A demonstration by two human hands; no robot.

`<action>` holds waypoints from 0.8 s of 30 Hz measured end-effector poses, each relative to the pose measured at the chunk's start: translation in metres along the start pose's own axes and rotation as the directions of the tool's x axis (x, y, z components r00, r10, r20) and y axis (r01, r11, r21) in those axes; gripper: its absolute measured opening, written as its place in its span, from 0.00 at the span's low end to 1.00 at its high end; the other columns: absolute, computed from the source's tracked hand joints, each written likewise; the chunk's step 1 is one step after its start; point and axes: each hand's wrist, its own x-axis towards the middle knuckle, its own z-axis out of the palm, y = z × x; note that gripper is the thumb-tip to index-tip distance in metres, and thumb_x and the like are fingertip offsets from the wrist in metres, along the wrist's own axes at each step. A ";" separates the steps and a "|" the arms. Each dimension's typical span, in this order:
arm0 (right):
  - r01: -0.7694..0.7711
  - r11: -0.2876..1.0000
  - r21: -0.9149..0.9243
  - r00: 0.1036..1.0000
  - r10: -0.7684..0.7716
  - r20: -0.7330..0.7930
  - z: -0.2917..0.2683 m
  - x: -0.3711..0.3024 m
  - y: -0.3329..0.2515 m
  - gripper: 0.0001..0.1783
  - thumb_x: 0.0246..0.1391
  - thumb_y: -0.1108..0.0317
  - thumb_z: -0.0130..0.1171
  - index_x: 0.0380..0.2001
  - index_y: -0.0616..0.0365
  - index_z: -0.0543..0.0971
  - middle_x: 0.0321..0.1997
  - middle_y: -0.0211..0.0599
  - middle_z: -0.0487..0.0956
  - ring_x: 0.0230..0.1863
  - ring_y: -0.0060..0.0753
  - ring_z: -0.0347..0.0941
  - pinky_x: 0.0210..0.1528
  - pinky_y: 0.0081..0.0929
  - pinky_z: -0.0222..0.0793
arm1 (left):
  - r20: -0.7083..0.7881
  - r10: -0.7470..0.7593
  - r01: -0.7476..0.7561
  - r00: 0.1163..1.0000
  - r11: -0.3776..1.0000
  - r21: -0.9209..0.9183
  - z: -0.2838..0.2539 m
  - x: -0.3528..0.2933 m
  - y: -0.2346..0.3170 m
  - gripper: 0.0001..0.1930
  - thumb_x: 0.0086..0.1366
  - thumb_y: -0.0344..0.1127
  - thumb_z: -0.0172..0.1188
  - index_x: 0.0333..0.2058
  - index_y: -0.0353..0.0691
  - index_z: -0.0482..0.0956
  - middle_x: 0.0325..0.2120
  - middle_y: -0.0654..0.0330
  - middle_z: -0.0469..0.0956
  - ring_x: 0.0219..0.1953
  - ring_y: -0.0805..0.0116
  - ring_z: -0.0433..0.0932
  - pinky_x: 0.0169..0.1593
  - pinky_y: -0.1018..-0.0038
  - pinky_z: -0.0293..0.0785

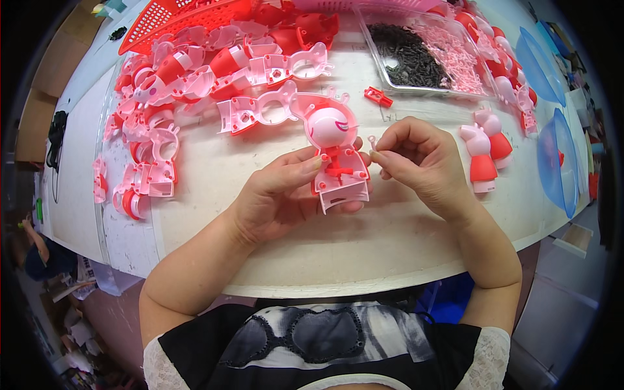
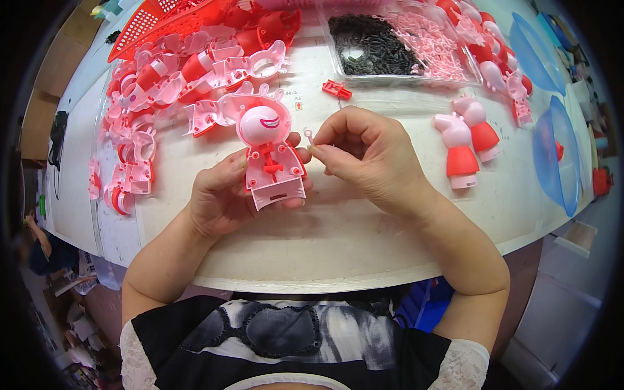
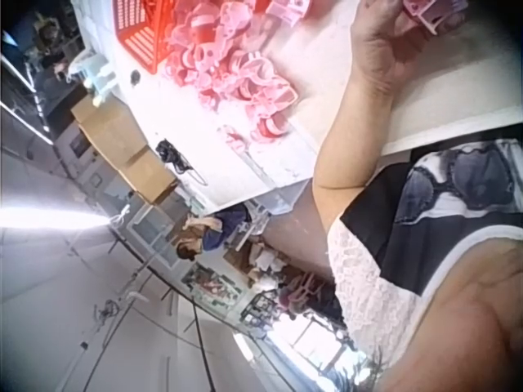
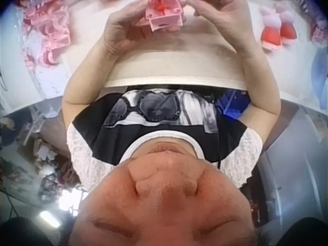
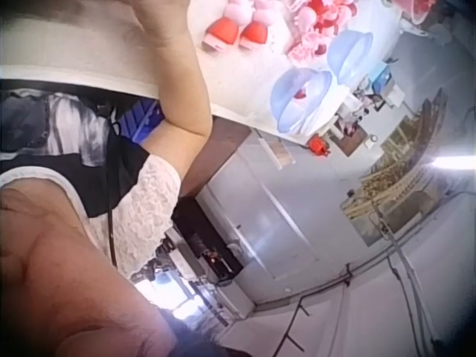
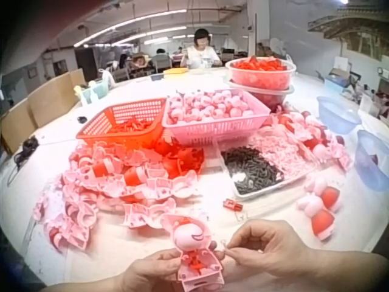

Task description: The person assembles plastic Peppa Pig toy figurines by hand, joining peppa pig torsos, peppa pig heads, and toy limbs from an assembly bin.

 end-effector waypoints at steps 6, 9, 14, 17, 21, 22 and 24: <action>0.419 0.745 -0.519 0.873 -0.487 0.005 -0.003 0.002 0.003 0.04 0.44 0.78 0.59 0.27 0.63 0.78 0.27 0.34 0.78 0.29 0.19 0.73 0.31 0.17 0.70 | 0.079 0.048 -0.055 0.996 0.995 0.089 0.004 -0.002 0.005 0.38 0.53 0.45 0.58 0.56 0.28 0.56 0.51 0.48 0.67 0.48 0.53 0.72 0.49 0.61 0.71; 0.266 0.880 -0.394 0.957 -0.289 0.000 0.001 -0.004 0.002 0.04 0.44 0.78 0.60 0.27 0.64 0.78 0.26 0.35 0.78 0.28 0.19 0.74 0.30 0.18 0.70 | 0.020 0.042 -0.043 0.999 0.995 0.094 0.009 -0.005 0.004 0.38 0.52 0.44 0.60 0.56 0.27 0.58 0.49 0.48 0.68 0.50 0.56 0.71 0.52 0.60 0.69; -0.083 0.994 0.077 0.994 0.077 0.081 0.001 -0.004 0.004 0.06 0.51 0.72 0.57 0.32 0.62 0.75 0.27 0.31 0.77 0.27 0.17 0.73 0.30 0.15 0.70 | 0.008 0.034 -0.035 0.999 0.998 0.047 0.005 -0.006 0.003 0.36 0.51 0.45 0.60 0.54 0.29 0.60 0.47 0.48 0.70 0.51 0.56 0.70 0.55 0.64 0.67; -0.268 0.946 0.184 0.960 0.246 0.135 0.000 -0.002 -0.006 0.09 0.55 0.65 0.54 0.33 0.61 0.75 0.27 0.32 0.76 0.24 0.19 0.72 0.29 0.16 0.69 | 0.014 0.021 -0.021 1.000 1.000 -0.023 0.007 -0.009 0.007 0.34 0.53 0.43 0.60 0.54 0.29 0.61 0.49 0.48 0.69 0.53 0.56 0.69 0.56 0.63 0.65; -0.455 0.853 0.256 0.883 0.396 0.252 -0.003 -0.001 -0.002 0.16 0.58 0.57 0.49 0.33 0.61 0.75 0.28 0.31 0.76 0.23 0.19 0.70 0.28 0.15 0.67 | 0.126 -0.003 -0.003 0.992 0.999 0.045 0.006 -0.009 0.006 0.30 0.55 0.38 0.59 0.53 0.29 0.62 0.50 0.47 0.69 0.53 0.57 0.69 0.58 0.62 0.63; -0.495 0.831 0.255 0.858 0.420 0.297 -0.003 -0.002 -0.002 0.17 0.57 0.56 0.51 0.33 0.61 0.75 0.29 0.31 0.77 0.23 0.18 0.70 0.27 0.14 0.66 | 0.126 0.004 -0.011 0.992 0.998 0.055 0.005 -0.009 0.006 0.30 0.55 0.38 0.59 0.53 0.29 0.62 0.50 0.47 0.69 0.53 0.57 0.69 0.58 0.62 0.63; -0.481 0.835 0.266 0.865 0.403 0.297 -0.005 -0.002 -0.003 0.16 0.56 0.57 0.52 0.33 0.61 0.76 0.29 0.31 0.77 0.23 0.17 0.70 0.27 0.15 0.67 | 0.134 0.021 -0.027 0.991 0.999 0.041 0.003 -0.009 0.005 0.29 0.56 0.38 0.59 0.53 0.29 0.62 0.49 0.48 0.70 0.52 0.58 0.70 0.58 0.63 0.64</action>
